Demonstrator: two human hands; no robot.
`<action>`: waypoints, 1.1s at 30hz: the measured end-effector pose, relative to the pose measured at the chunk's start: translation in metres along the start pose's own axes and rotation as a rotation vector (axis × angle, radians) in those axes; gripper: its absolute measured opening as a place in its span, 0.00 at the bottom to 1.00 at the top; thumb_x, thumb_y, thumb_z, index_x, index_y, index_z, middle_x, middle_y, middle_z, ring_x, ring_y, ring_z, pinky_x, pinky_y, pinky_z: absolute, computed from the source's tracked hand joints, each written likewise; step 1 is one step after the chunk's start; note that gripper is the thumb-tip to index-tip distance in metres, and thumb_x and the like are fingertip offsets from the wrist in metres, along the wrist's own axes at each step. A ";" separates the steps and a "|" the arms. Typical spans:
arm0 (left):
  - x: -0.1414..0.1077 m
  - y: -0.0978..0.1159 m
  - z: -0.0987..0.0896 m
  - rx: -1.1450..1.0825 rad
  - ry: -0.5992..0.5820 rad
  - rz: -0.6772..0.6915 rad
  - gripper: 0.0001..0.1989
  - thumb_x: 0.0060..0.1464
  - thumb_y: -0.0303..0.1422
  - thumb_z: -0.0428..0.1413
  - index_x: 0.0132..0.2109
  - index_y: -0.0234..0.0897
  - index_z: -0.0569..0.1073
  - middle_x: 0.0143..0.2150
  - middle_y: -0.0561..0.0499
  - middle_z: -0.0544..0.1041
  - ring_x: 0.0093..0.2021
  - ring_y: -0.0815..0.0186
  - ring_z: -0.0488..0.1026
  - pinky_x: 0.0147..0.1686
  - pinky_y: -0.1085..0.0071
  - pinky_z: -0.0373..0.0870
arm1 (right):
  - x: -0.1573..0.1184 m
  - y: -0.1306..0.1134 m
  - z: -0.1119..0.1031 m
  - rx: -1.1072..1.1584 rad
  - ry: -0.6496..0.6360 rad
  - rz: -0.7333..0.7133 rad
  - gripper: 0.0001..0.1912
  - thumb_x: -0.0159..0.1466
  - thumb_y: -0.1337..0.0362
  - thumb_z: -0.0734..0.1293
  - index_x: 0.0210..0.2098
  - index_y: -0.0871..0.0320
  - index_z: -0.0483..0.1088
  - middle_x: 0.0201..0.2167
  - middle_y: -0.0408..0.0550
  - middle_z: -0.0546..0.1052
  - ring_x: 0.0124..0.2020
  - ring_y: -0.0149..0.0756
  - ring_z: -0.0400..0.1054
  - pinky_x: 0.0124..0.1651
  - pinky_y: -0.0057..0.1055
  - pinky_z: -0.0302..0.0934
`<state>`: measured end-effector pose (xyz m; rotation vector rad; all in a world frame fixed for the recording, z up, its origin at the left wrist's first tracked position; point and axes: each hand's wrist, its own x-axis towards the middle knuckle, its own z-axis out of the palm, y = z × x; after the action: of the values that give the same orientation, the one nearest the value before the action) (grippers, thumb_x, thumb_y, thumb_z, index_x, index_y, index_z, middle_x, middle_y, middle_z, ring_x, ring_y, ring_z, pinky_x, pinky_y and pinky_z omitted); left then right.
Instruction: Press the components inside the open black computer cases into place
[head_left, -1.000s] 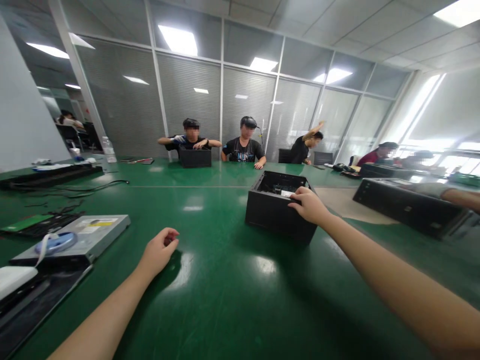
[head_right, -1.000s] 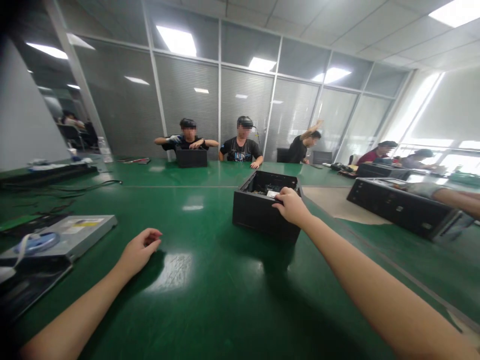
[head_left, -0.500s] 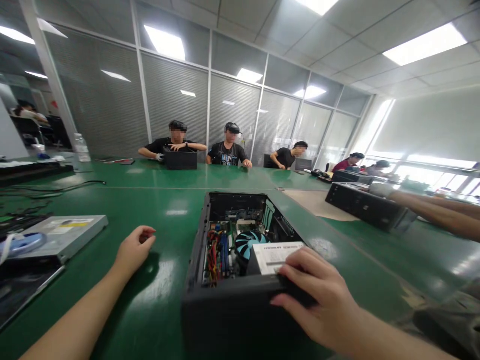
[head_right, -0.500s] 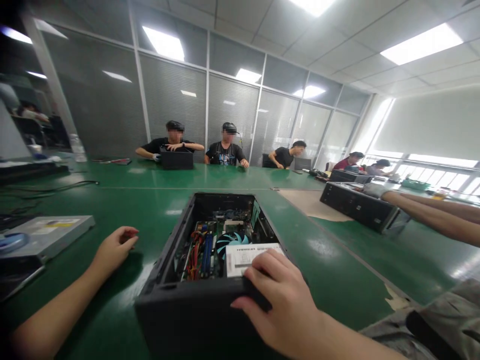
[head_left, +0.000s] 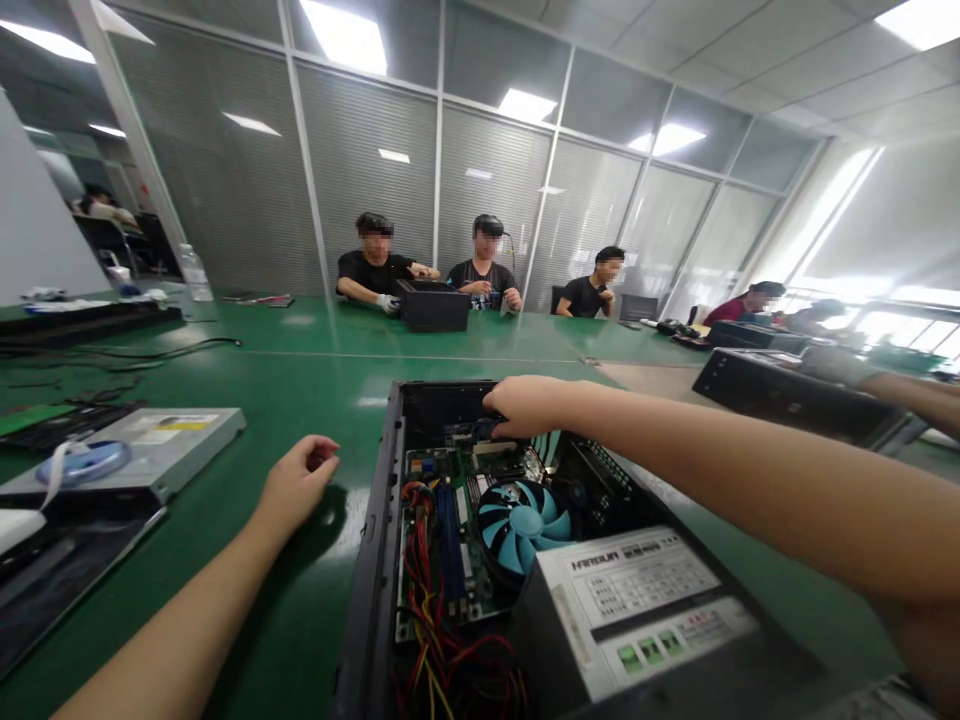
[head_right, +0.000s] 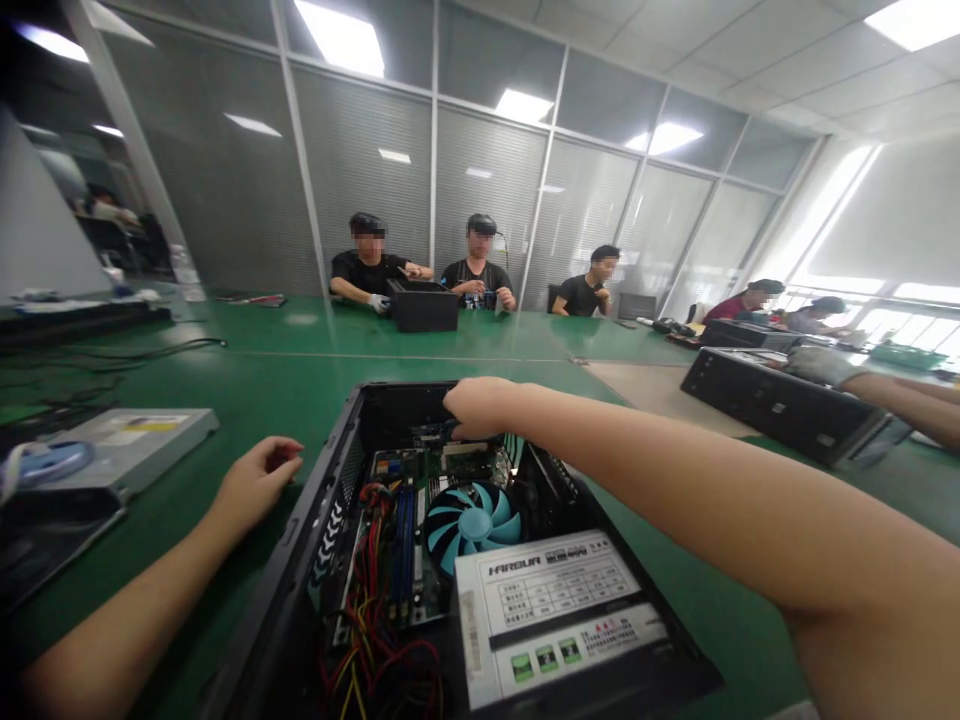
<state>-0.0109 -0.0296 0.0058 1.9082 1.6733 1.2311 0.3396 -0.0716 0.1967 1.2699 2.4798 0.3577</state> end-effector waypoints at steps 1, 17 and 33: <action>0.000 -0.001 0.000 -0.001 -0.009 -0.003 0.16 0.48 0.44 0.54 0.40 0.40 0.71 0.33 0.52 0.75 0.35 0.61 0.72 0.38 0.66 0.69 | 0.018 0.001 0.010 -0.039 -0.070 0.020 0.18 0.61 0.58 0.69 0.46 0.65 0.76 0.43 0.61 0.80 0.43 0.47 0.76 0.41 0.34 0.69; -0.007 0.010 0.004 -0.005 -0.071 0.045 0.12 0.47 0.39 0.53 0.38 0.39 0.72 0.30 0.52 0.73 0.33 0.62 0.70 0.36 0.68 0.65 | 0.048 -0.009 0.055 -0.169 -0.079 0.048 0.11 0.59 0.73 0.66 0.42 0.65 0.74 0.39 0.62 0.80 0.43 0.51 0.76 0.43 0.39 0.69; -0.007 0.003 0.006 -0.032 -0.086 0.086 0.12 0.48 0.37 0.53 0.39 0.38 0.72 0.32 0.52 0.75 0.33 0.63 0.71 0.35 0.68 0.66 | 0.032 -0.017 0.021 -0.080 0.002 0.124 0.09 0.61 0.72 0.64 0.38 0.65 0.76 0.36 0.62 0.80 0.38 0.49 0.76 0.42 0.39 0.67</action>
<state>-0.0043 -0.0348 0.0016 2.0031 1.5341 1.1823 0.3181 -0.0540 0.1656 1.3941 2.3693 0.4846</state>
